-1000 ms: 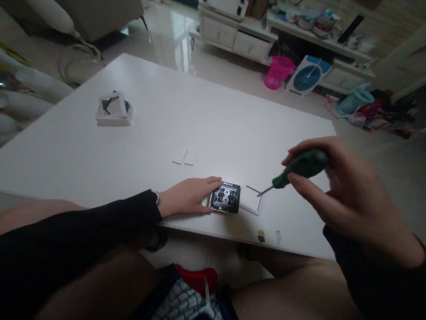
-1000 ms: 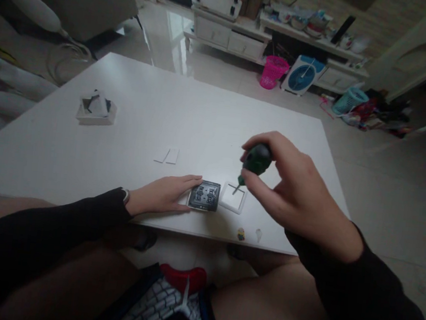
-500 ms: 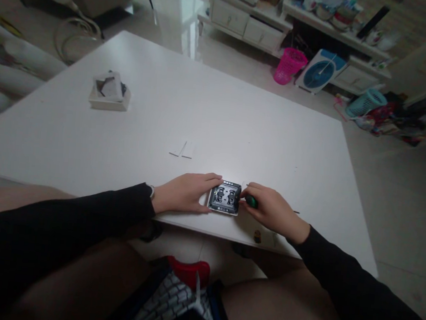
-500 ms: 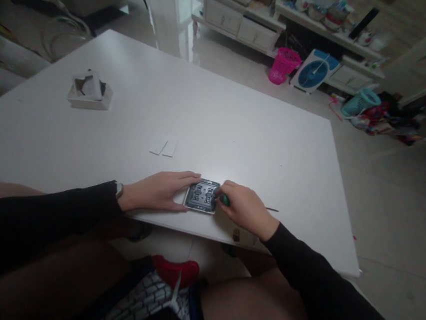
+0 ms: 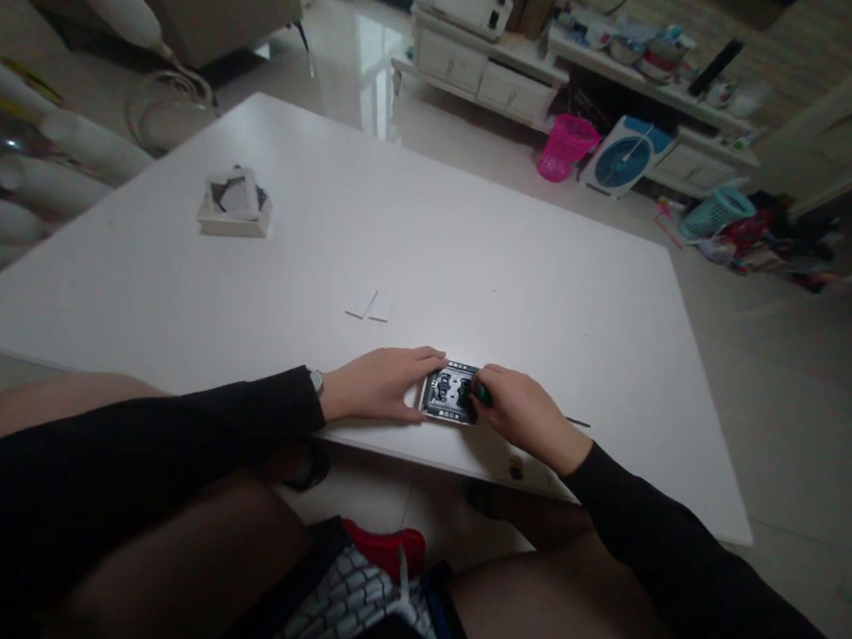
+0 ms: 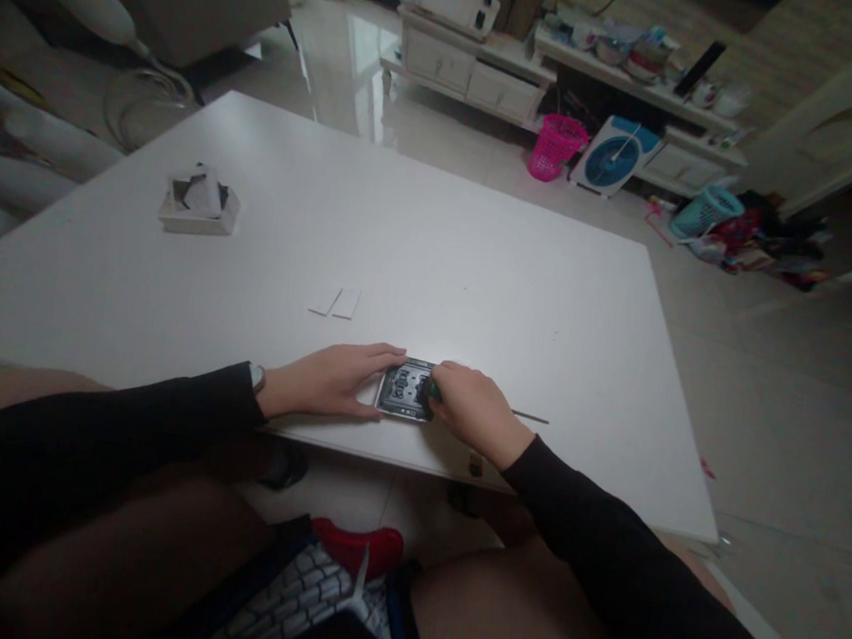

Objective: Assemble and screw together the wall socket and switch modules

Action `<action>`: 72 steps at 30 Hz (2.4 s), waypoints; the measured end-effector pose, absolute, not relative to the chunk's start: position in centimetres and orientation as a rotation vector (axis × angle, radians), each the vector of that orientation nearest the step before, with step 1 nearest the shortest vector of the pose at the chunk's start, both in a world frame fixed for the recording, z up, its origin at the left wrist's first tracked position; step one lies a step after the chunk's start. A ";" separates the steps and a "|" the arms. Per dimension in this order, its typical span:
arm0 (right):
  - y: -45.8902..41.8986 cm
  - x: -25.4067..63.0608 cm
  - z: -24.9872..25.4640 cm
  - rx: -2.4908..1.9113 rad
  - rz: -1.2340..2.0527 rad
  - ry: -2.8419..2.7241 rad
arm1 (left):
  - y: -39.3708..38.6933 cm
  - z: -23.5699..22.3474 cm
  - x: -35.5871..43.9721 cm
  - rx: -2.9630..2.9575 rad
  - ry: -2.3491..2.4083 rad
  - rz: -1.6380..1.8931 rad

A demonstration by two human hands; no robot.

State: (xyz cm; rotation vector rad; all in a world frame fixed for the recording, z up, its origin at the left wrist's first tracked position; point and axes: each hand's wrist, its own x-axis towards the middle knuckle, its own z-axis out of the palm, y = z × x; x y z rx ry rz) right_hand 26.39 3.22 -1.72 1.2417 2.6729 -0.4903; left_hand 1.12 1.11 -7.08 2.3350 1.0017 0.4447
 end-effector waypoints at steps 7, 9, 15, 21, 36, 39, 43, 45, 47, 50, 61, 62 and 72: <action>3.1 25.5 -1.6 1.184 -0.399 2.627 | 1.1 -7.0 1.1 2.347 0.995 0.425; 3.0 25.4 -1.6 1.150 -0.347 2.636 | 1.1 -7.1 1.1 2.351 0.999 0.430; 2.8 25.0 -1.7 1.022 -0.198 2.616 | 1.0 -6.9 1.4 2.353 1.025 0.424; 2.5 24.7 -2.2 0.931 -0.087 2.599 | 1.0 -6.7 1.4 2.355 1.032 0.395; 2.1 24.7 -2.6 0.966 -0.046 2.626 | 1.0 -6.6 1.5 2.358 1.045 0.376; 2.3 24.7 -2.5 0.970 -0.038 2.613 | 1.1 -6.6 1.5 2.354 1.041 0.375; 2.4 24.5 -2.4 0.974 -0.033 2.597 | 1.0 -6.5 1.5 2.353 1.036 0.372; 2.3 24.6 -2.6 0.990 -0.037 2.586 | 1.0 -6.5 1.5 2.358 1.042 0.372; 2.2 24.7 -2.8 0.992 -0.048 2.600 | 1.0 -6.5 1.5 2.362 1.049 0.373; 2.2 24.9 -3.0 0.973 -0.080 2.651 | 1.0 -6.4 1.5 2.360 1.053 0.368; 2.3 24.9 -2.5 1.020 -0.170 2.701 | 1.0 -6.7 1.4 2.365 1.040 0.373; 2.3 24.9 -2.5 1.022 -0.195 2.710 | 1.0 -6.6 1.4 2.362 1.046 0.364; 2.1 25.0 -2.8 1.026 -0.153 2.717 | 0.9 -6.7 1.4 2.372 1.043 0.373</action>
